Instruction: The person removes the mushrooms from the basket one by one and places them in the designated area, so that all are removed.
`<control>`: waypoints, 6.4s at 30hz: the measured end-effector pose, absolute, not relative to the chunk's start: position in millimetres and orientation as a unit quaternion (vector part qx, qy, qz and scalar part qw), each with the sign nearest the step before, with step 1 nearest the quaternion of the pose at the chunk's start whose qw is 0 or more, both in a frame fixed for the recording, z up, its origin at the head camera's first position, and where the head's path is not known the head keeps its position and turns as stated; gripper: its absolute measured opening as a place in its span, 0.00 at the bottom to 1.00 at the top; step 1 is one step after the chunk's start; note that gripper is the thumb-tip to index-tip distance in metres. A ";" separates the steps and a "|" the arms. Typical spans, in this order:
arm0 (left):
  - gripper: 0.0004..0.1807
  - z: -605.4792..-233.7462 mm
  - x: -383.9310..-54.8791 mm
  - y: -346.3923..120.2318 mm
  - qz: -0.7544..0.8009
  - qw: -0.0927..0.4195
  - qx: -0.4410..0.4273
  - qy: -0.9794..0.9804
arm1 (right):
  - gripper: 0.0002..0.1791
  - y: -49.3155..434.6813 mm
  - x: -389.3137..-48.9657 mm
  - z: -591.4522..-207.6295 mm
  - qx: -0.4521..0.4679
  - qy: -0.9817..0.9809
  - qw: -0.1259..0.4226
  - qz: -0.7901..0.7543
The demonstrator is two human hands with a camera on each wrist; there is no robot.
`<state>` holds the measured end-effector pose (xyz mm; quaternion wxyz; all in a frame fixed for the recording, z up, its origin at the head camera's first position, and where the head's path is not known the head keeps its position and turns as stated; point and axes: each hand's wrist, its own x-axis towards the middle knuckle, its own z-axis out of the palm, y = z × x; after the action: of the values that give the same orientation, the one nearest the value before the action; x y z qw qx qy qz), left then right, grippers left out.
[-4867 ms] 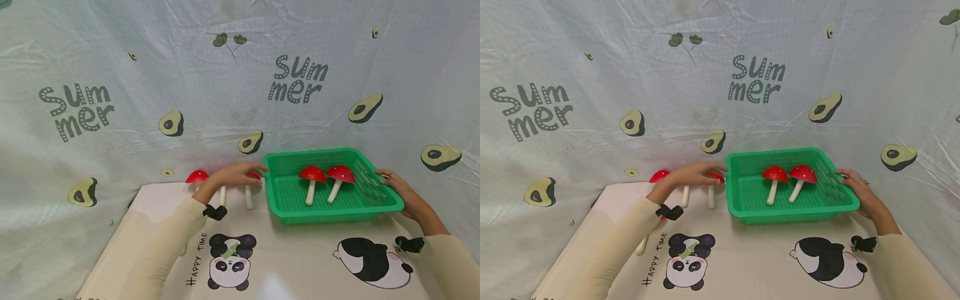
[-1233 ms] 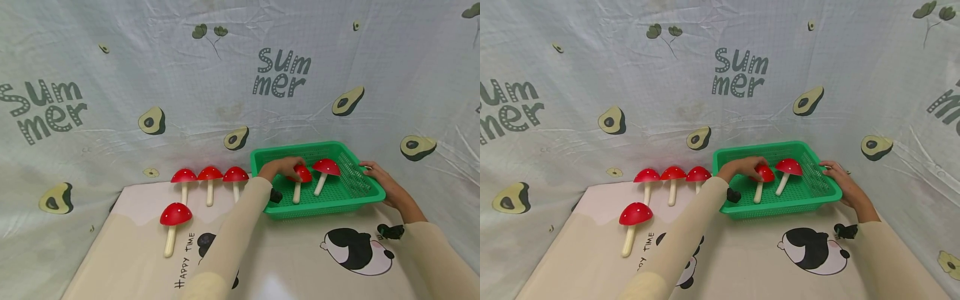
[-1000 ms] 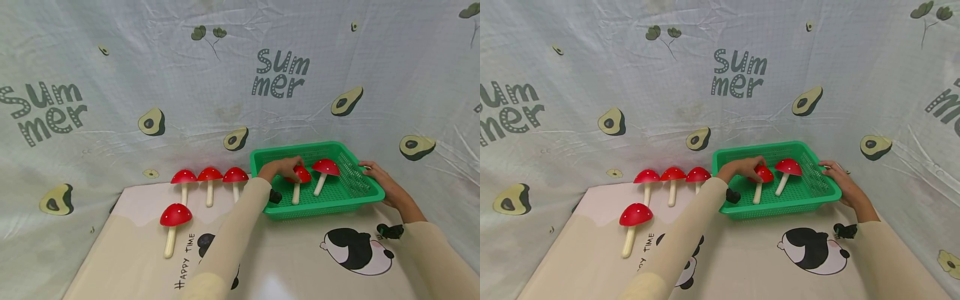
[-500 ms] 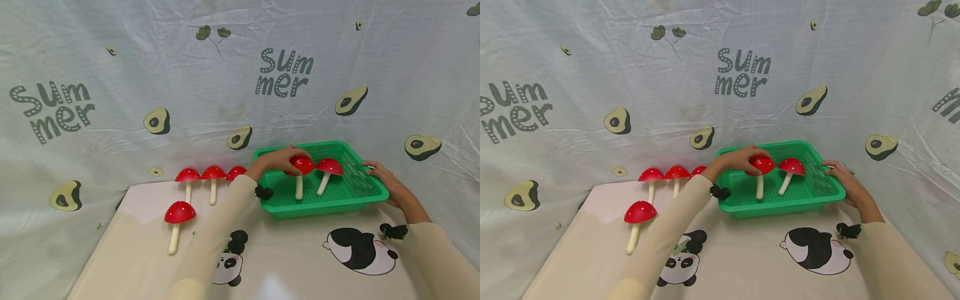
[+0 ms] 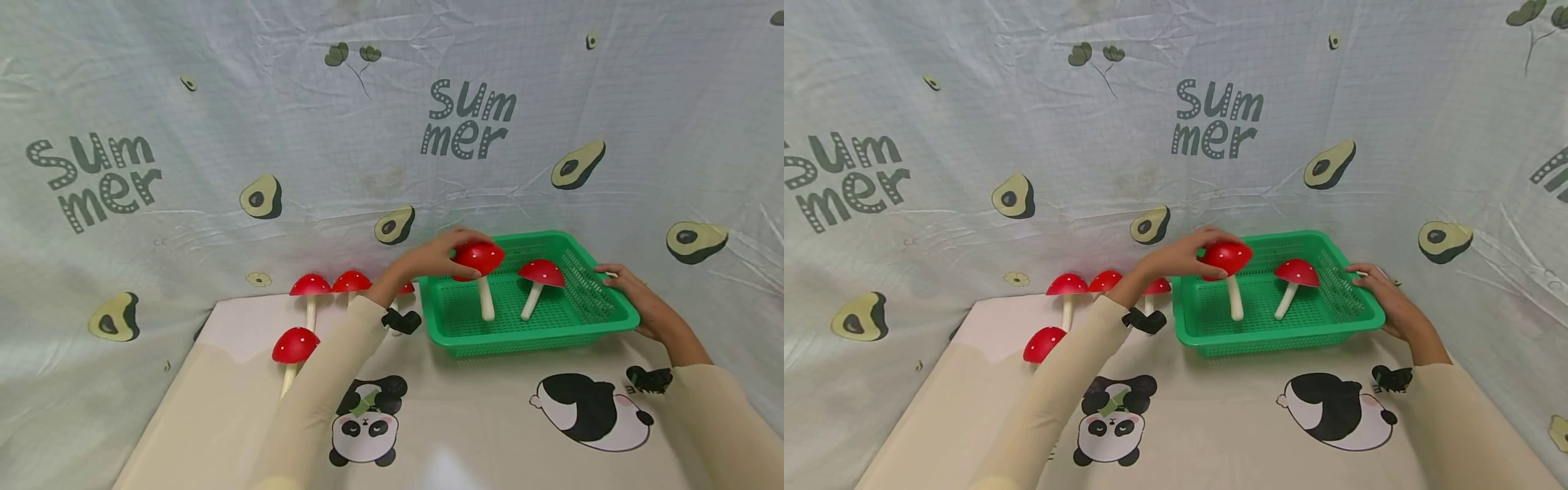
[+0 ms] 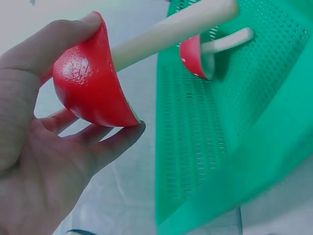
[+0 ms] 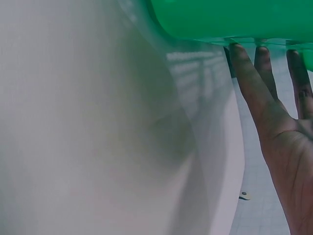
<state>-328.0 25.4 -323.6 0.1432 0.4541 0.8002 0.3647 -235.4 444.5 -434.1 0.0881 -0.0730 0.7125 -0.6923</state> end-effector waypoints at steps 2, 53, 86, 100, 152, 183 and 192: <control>0.32 -320.8 -324.1 18.3 0.374 0.130 0.452 0.800 | 0.14 445.0 -235.9 -434.8 -0.076 0.713 0.089 -0.692; 0.30 -315.9 -285.1 -81.2 0.414 0.134 0.429 0.792 | 0.14 449.4 -234.8 -433.7 -0.073 0.754 0.103 -0.644; 0.30 -329.6 -276.0 -127.8 0.378 0.148 0.364 0.838 | 0.13 451.3 -235.9 -433.3 -0.065 0.760 0.104 -0.638; 0.31 -333.0 -268.9 -145.8 0.363 0.153 0.343 0.852 | 0.14 448.8 -236.1 -437.2 -0.067 0.754 0.103 -0.646; 0.33 -371.4 -262.0 -198.3 0.244 0.188 0.291 0.906 | 0.15 448.7 -235.8 -436.5 -0.070 0.735 0.102 -0.666; 0.30 -381.1 -264.9 -195.4 0.239 0.235 0.303 0.892 | 0.16 449.9 -234.7 -436.2 -0.075 0.717 0.103 -0.685; 0.28 -382.4 -267.6 -189.8 0.205 0.221 0.291 0.908 | 0.16 449.9 -234.6 -437.4 -0.079 0.717 0.103 -0.685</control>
<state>-267.6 -189.8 -382.4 0.2206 0.2912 0.9081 0.2047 -234.6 449.9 -437.4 0.1033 -0.0789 0.7171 -0.6848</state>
